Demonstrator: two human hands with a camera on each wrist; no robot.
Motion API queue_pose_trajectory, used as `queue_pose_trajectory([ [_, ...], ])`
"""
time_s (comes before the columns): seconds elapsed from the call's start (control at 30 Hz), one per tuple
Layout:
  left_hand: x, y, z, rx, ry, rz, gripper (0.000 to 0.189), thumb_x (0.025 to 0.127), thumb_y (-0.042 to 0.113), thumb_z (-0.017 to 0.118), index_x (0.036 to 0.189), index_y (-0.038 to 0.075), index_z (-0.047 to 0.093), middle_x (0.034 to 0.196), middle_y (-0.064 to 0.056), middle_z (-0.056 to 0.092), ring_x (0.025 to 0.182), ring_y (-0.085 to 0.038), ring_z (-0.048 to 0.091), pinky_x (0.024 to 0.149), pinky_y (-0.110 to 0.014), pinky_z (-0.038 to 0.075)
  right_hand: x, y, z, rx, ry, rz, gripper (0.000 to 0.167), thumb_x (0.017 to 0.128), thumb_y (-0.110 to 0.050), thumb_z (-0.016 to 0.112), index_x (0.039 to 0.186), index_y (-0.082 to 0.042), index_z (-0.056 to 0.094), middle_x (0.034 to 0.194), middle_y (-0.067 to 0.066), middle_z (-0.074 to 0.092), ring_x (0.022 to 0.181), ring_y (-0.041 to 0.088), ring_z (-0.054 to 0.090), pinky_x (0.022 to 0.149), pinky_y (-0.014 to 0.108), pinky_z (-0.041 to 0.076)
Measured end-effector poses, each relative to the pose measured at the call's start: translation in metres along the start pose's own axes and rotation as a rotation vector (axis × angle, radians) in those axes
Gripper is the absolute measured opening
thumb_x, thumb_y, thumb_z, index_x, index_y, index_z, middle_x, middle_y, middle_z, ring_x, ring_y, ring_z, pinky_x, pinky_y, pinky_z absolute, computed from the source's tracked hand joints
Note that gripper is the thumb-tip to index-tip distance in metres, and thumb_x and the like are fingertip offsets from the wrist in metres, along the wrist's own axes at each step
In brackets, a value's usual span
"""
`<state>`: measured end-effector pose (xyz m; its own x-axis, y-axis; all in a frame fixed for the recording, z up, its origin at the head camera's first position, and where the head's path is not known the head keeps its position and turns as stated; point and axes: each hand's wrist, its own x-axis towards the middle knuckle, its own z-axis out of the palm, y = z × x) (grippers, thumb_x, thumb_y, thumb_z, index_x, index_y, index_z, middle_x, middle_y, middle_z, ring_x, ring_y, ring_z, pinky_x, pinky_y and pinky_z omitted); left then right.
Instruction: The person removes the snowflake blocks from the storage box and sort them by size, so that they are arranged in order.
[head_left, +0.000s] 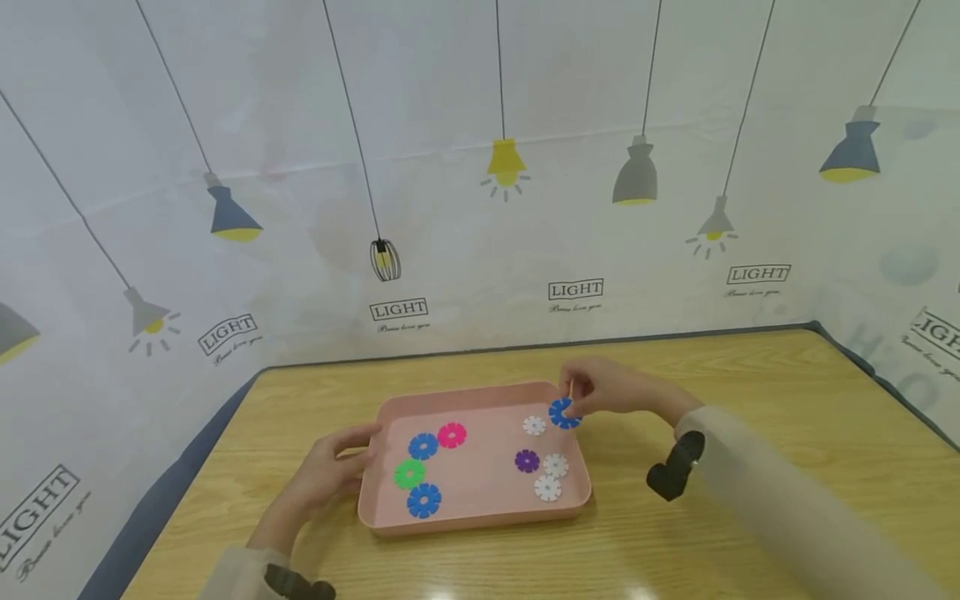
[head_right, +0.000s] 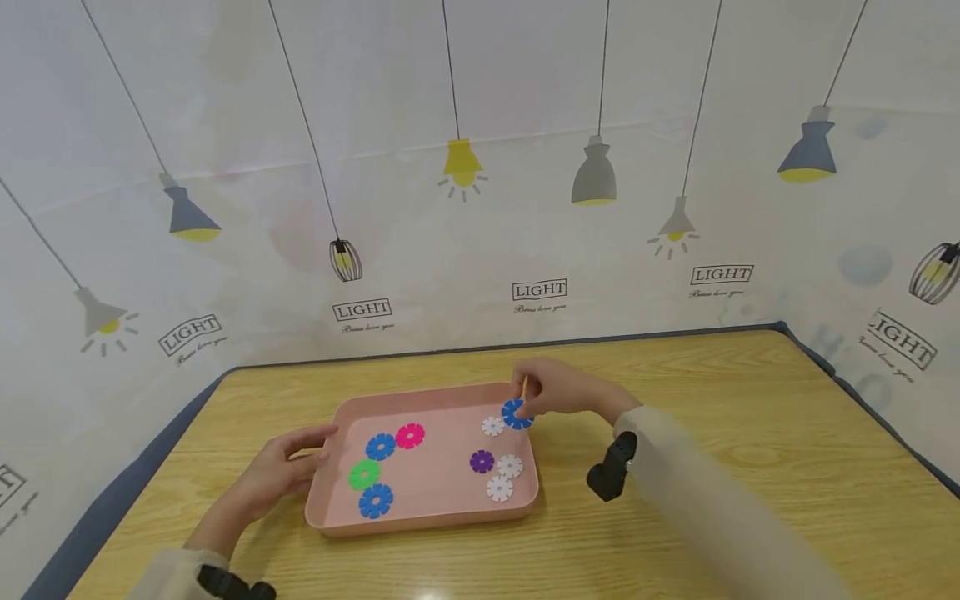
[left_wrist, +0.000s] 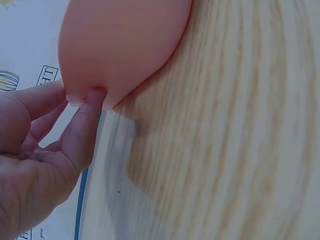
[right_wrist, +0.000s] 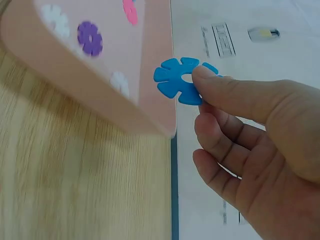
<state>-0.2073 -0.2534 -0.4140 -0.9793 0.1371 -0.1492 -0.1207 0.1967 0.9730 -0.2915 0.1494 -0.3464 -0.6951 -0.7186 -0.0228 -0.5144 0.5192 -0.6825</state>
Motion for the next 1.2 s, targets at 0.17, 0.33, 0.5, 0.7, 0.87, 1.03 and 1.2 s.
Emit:
queue_pose_trajectory([
  [0.17,0.0,-0.001,-0.002,-0.009,-0.005,0.008,0.046,0.092,0.003,0.053,0.135,-0.004,0.039,0.131,-0.026,0.039,0.108,-0.032,0.052,0.078,-0.04,0.053,-0.023,0.023,-0.005,0.059,0.041,0.028,0.019,0.08,-0.01,0.071,0.087,-0.003,0.054,0.067,0.002,0.054,0.059,0.014,0.048,0.051,0.023,0.042],
  [0.33,0.001,0.0,-0.002,-0.004,-0.005,0.005,0.046,0.092,0.004,0.053,0.135,-0.004,0.039,0.131,-0.026,0.04,0.11,-0.032,0.052,0.078,-0.04,0.053,-0.034,0.044,0.005,0.103,0.043,0.076,0.022,0.079,-0.011,0.071,0.088,-0.001,0.054,0.066,0.002,0.055,0.058,0.012,0.048,0.049,0.021,0.04],
  [0.5,0.002,0.0,0.0,0.002,0.005,-0.005,0.045,0.092,0.002,0.052,0.135,-0.003,0.04,0.131,-0.026,0.04,0.11,-0.033,0.051,0.078,-0.041,0.053,-0.037,0.059,0.017,0.153,0.061,0.102,0.022,0.079,-0.009,0.071,0.087,0.002,0.054,0.066,0.003,0.057,0.059,0.012,0.049,0.051,0.021,0.041],
  [0.7,0.002,0.0,0.001,0.009,0.006,-0.006,0.044,0.092,0.002,0.052,0.134,-0.004,0.04,0.13,-0.026,0.041,0.108,-0.032,0.053,0.077,-0.04,0.053,-0.035,0.066,0.023,0.147,0.048,0.128,0.02,0.08,-0.008,0.07,0.088,0.003,0.055,0.066,0.003,0.055,0.059,0.012,0.046,0.051,0.02,0.039],
  [0.87,0.001,0.0,0.0,0.008,0.001,0.006,0.045,0.092,0.003,0.052,0.134,-0.005,0.039,0.13,-0.027,0.04,0.108,-0.032,0.053,0.077,-0.04,0.053,-0.032,0.066,0.026,0.093,0.048,0.137,0.02,0.079,-0.01,0.071,0.087,0.002,0.058,0.068,0.002,0.054,0.061,0.012,0.046,0.053,0.021,0.041],
  [1.03,0.001,-0.002,-0.001,0.004,0.014,0.01,0.046,0.091,0.002,0.053,0.134,-0.005,0.04,0.129,-0.026,0.041,0.106,-0.029,0.054,0.077,-0.04,0.053,-0.03,0.068,0.03,0.067,0.056,0.155,0.02,0.078,-0.012,0.072,0.086,0.0,0.058,0.069,0.0,0.054,0.062,0.011,0.047,0.053,0.021,0.042],
  [1.2,0.001,-0.003,0.0,-0.001,0.006,0.01,0.046,0.091,0.002,0.054,0.134,-0.005,0.04,0.13,-0.026,0.04,0.108,-0.031,0.053,0.078,-0.04,0.053,-0.029,0.065,0.03,0.062,0.081,0.2,0.017,0.081,-0.013,0.07,0.088,-0.003,0.059,0.07,0.002,0.053,0.062,0.014,0.047,0.054,0.025,0.042],
])
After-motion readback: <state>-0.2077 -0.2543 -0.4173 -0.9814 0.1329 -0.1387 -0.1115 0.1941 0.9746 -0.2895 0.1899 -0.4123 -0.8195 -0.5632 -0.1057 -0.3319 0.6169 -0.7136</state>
